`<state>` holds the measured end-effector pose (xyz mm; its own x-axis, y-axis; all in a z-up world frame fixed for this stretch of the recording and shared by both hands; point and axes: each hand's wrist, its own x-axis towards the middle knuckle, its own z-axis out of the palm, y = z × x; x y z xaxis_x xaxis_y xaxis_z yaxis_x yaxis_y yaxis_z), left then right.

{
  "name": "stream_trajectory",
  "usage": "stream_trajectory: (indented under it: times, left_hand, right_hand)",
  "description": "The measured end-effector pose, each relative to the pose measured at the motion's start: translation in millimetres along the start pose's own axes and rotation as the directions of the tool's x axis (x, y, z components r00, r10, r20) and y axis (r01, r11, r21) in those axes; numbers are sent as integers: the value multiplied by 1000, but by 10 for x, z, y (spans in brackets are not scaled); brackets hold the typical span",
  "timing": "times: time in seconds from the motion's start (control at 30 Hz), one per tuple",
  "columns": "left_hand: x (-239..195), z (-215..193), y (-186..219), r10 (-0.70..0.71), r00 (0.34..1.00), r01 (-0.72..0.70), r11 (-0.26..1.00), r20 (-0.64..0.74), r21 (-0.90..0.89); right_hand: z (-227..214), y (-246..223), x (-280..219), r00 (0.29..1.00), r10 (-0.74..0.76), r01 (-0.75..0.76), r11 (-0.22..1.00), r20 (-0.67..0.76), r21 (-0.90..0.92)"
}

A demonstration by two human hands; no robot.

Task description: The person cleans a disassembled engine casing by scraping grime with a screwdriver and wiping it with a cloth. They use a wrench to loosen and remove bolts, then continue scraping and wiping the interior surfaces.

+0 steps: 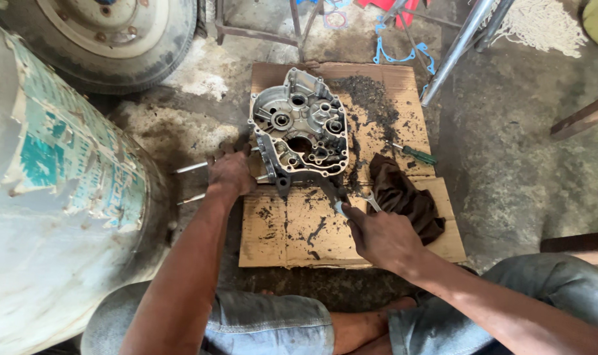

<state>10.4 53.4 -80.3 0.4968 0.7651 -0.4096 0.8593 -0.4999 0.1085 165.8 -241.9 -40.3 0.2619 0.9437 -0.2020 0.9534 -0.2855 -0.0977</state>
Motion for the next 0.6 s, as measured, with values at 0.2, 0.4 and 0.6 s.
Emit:
stream_trajectory:
  times: [0.2, 0.4, 0.6]
  left_hand:
    - [139, 84, -68, -29, 999, 30, 999, 39, -30]
    - [54, -3, -18, -32, 999, 34, 998, 35, -50]
    - [-31, -39, -2, -6, 1000, 5, 998, -18, -70]
  right_hand:
    - [-96, -30, 43, 998, 49, -49, 999, 33, 9]
    - [-216, 13, 38, 993, 116, -118, 988, 21, 100]
    - [-164, 101, 91, 998, 60, -60, 998, -13, 37]
